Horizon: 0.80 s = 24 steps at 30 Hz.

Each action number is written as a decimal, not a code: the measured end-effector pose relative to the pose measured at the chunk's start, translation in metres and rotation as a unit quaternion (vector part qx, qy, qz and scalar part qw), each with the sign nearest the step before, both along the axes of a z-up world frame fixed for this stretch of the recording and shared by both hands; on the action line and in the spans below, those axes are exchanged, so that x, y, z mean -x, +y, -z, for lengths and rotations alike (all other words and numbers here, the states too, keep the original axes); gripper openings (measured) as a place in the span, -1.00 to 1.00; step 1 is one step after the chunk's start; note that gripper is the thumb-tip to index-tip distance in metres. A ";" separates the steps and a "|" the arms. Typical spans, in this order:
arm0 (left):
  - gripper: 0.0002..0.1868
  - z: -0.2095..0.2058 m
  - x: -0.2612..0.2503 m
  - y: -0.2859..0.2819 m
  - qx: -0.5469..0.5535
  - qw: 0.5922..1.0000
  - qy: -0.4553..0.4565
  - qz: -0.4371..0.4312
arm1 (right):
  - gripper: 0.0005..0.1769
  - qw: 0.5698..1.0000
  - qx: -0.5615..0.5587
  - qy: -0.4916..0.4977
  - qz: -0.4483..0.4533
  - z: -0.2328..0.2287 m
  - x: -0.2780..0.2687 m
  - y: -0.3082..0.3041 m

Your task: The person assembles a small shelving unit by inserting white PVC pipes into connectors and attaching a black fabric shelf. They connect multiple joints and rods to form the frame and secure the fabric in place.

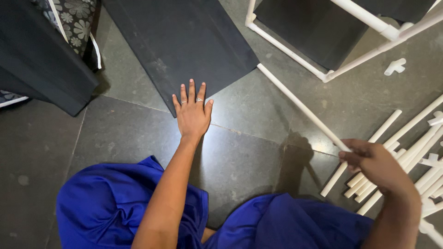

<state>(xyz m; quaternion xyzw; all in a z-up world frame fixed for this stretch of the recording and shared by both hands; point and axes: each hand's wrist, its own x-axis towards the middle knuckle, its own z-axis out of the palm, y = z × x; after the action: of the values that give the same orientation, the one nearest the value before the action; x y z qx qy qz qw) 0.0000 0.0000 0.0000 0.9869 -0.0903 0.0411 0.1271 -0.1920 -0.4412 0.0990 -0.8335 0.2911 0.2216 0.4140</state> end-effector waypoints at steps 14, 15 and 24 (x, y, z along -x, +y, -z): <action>-0.39 -0.004 0.001 0.000 0.005 1.000 0.000 -0.002 | -0.59 0.904 0.332 -0.223 -0.151 0.036 -0.085 0.150; -0.38 -0.004 0.000 -0.001 0.003 1.000 -0.002 -0.002 | -0.68 0.913 0.366 -0.107 -0.144 0.035 -0.086 0.149; -0.39 -0.011 -0.001 0.000 0.015 1.000 0.000 -0.008 | -0.58 0.919 0.247 -0.290 -0.099 0.059 -0.093 0.143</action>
<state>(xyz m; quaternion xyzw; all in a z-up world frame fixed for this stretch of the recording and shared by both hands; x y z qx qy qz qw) 0.0007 -0.0001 0.0111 0.9856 -0.0820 0.0435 0.1413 -0.0987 -0.2979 0.0404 -0.9615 0.1199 -0.0692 0.2373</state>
